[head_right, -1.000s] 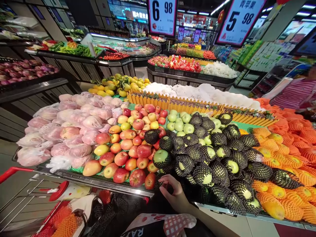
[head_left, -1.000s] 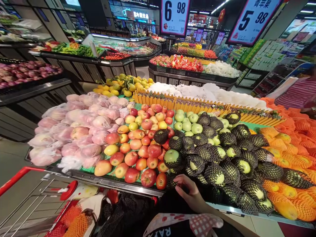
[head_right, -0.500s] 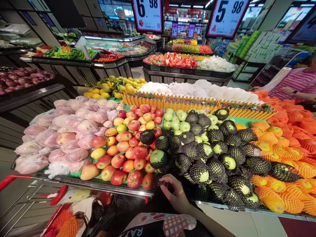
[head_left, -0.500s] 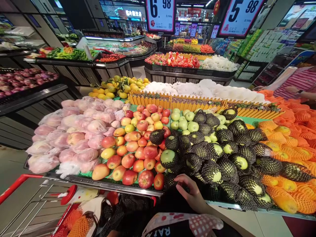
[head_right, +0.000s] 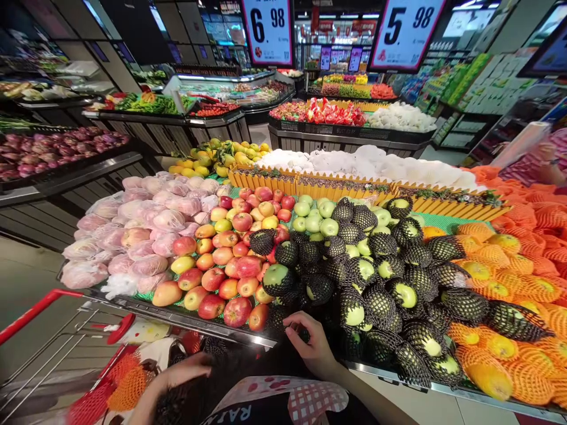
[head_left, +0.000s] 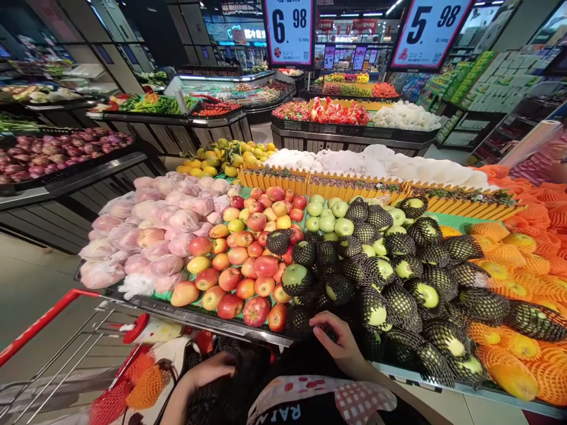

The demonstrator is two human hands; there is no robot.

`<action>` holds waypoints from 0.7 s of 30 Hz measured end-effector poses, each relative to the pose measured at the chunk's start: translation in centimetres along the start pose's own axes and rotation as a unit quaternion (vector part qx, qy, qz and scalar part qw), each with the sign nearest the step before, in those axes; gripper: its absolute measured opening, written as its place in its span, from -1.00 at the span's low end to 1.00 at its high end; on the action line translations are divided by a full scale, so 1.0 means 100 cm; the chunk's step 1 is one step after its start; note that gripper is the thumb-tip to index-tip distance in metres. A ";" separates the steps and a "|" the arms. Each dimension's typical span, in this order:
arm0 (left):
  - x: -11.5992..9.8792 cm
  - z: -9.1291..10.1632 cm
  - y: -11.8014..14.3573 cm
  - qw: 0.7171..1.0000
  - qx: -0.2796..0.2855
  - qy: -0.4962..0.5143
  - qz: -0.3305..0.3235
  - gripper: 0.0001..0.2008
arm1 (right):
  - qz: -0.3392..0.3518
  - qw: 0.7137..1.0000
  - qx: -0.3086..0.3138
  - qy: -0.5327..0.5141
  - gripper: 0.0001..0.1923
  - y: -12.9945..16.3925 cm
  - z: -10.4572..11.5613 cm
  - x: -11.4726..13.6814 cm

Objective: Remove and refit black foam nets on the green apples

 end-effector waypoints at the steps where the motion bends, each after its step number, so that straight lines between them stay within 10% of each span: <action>1: -0.008 -0.002 0.000 1.000 0.019 0.003 -0.002 -0.73 | -0.002 1.000 0.009 -0.002 -0.80 0.001 0.001 0.000; 11: -0.153 -0.096 -0.050 0.973 0.092 0.009 -0.211 -0.62 | -0.006 0.997 0.052 -0.051 -0.42 0.027 0.015 -0.005; 21: -0.160 -0.120 -0.069 0.934 0.262 0.068 -0.232 -0.55 | -0.081 0.990 -0.091 -0.072 -0.68 0.058 0.038 -0.019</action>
Point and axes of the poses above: each hand's wrist, its own y-axis away from the middle knuckle, its own z-axis out of the back of the hand, x = y × z, the point moved 1 cm from there along -y, towards the middle knuckle
